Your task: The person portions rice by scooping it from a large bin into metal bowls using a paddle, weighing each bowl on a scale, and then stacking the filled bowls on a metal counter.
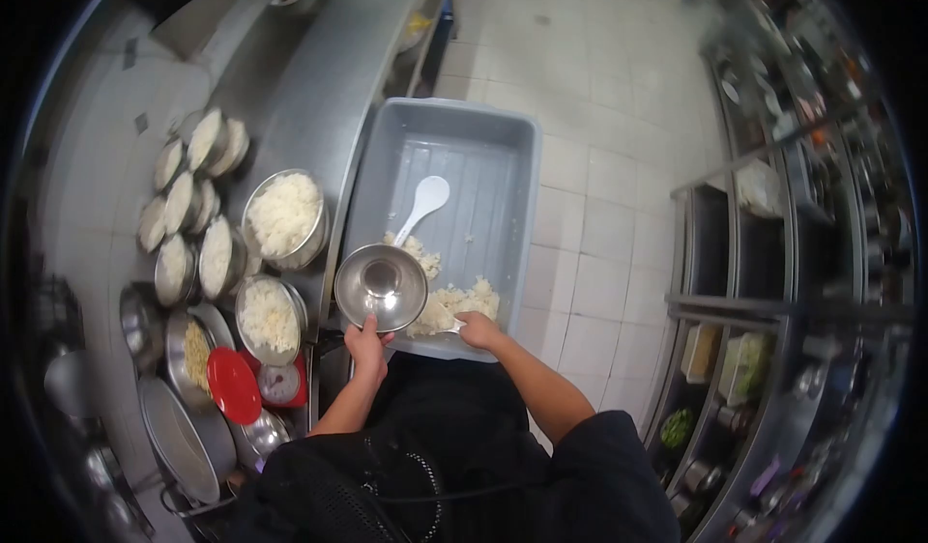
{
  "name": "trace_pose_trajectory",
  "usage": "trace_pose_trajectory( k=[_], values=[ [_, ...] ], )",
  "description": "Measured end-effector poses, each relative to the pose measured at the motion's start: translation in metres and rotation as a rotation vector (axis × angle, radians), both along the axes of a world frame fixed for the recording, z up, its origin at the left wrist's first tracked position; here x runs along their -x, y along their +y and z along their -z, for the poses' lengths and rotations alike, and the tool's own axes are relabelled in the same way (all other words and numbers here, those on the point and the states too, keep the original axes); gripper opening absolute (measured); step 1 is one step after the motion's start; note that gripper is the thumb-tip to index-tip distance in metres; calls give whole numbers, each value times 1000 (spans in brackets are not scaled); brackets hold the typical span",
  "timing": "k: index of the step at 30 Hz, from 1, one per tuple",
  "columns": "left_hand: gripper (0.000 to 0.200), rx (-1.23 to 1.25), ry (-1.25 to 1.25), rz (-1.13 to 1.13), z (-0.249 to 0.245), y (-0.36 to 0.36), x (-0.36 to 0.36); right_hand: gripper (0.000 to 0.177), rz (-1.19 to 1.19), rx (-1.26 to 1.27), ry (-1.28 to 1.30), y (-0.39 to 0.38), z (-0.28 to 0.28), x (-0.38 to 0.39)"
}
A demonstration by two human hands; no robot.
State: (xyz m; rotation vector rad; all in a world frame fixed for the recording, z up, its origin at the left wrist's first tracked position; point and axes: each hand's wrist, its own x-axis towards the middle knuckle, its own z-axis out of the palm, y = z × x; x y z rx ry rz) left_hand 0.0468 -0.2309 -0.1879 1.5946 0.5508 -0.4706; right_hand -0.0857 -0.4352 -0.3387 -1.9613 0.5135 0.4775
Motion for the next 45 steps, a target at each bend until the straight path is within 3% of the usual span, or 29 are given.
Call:
trace_pose_trajectory(
  k=[7,11,13,15,17,18,20,21,23,25,27,31,32,35,36,39,42,45],
  values=[
    [23,2,67,-136,-27,72,41,33,76,-244,122,-11,-40,-3],
    [14,-239,21,-400,-25,125,101,23,214,-414,138,-8,-49,-8],
    [5,-324,56,-590,-13,147,123,25,159,-411,146,-12,-50,-10],
    [11,-374,21,-825,-11,145,132,26,122,-403,154,-17,-53,-10],
    [18,-402,18,-879,31,162,144,28,39,-377,143,-21,-62,-13],
    [18,-390,19,-890,56,171,147,31,59,-377,136,-21,-58,-12],
    [23,-816,281,-747,91,182,146,34,50,-351,127,-23,-66,-12],
    [23,-812,272,-741,85,173,139,37,56,-335,128,-24,-70,-10],
    [26,-953,307,-522,66,148,107,40,58,-329,113,-29,-77,-5],
    [25,-856,263,-454,108,142,68,42,55,-326,102,-29,-81,1],
    [25,-623,221,-470,90,110,47,44,63,-326,81,-29,-81,5],
    [27,-903,204,-435,88,119,65,43,73,-334,54,-28,-83,7],
    [28,-931,237,-441,50,110,76,43,89,-342,52,-27,-83,10],
    [25,-872,256,-586,79,131,75,42,122,-343,47,-27,-84,17],
    [18,-562,190,-655,50,115,70,41,133,-332,36,-26,-82,16],
    [10,-511,1,-655,48,116,75,42,167,-331,17,-24,-80,15],
    [9,-345,68,-767,47,134,99,44,158,-250,-32,-28,-83,8],
    [8,-176,126,-835,14,128,119,46,164,-145,-124,-36,-63,16]
  ],
)
